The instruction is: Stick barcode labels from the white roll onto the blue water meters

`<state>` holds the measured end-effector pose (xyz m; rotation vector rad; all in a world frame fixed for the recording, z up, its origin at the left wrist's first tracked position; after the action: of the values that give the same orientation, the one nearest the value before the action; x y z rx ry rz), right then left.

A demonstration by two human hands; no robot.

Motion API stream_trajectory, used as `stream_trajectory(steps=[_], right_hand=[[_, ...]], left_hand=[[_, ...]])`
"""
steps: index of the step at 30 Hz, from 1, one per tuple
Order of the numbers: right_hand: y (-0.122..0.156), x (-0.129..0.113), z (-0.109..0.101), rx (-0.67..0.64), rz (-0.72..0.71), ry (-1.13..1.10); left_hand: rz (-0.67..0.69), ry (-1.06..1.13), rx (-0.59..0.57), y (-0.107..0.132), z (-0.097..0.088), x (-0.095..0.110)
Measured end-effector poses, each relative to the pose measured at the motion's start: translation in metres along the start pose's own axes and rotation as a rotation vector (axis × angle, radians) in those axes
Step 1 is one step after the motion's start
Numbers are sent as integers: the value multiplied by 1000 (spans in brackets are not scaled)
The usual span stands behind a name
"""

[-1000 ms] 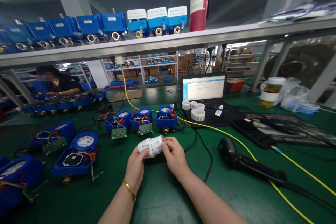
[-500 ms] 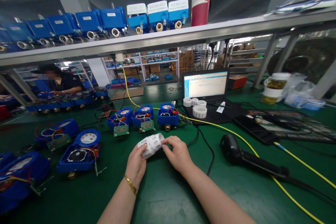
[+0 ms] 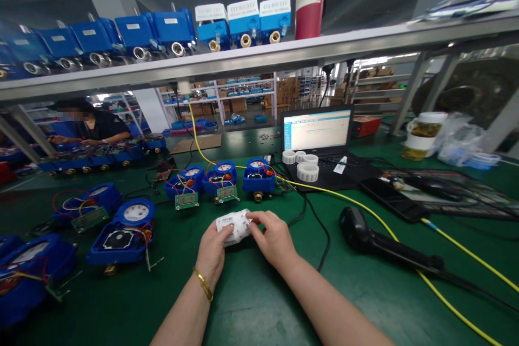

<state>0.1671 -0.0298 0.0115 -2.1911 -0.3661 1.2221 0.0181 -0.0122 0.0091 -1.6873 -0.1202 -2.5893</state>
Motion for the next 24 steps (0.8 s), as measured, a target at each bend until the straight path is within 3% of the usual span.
stream_trajectory(steps=[9, 16, 24], right_hand=[[-2, 1, -3, -10, 22, 39], [-1, -3, -4, -34, -52, 61], [-2, 4, -2, -31, 25, 50]], left_hand=[[20, -38, -63, 4, 2, 4], [52, -68, -40, 1, -1, -1], [40, -41, -63, 3, 1, 0]])
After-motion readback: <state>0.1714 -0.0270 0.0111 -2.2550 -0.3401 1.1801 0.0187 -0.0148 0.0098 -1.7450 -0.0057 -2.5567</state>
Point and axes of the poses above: each hand's wrist, its own y-axis away from the middle knuckle, its own z-axis out of the palm, x = y × z, the point moved 1 cm from there along -y, towards the middle knuckle, and after that the axes turned 1 degree about x, right-handed, at the moved point
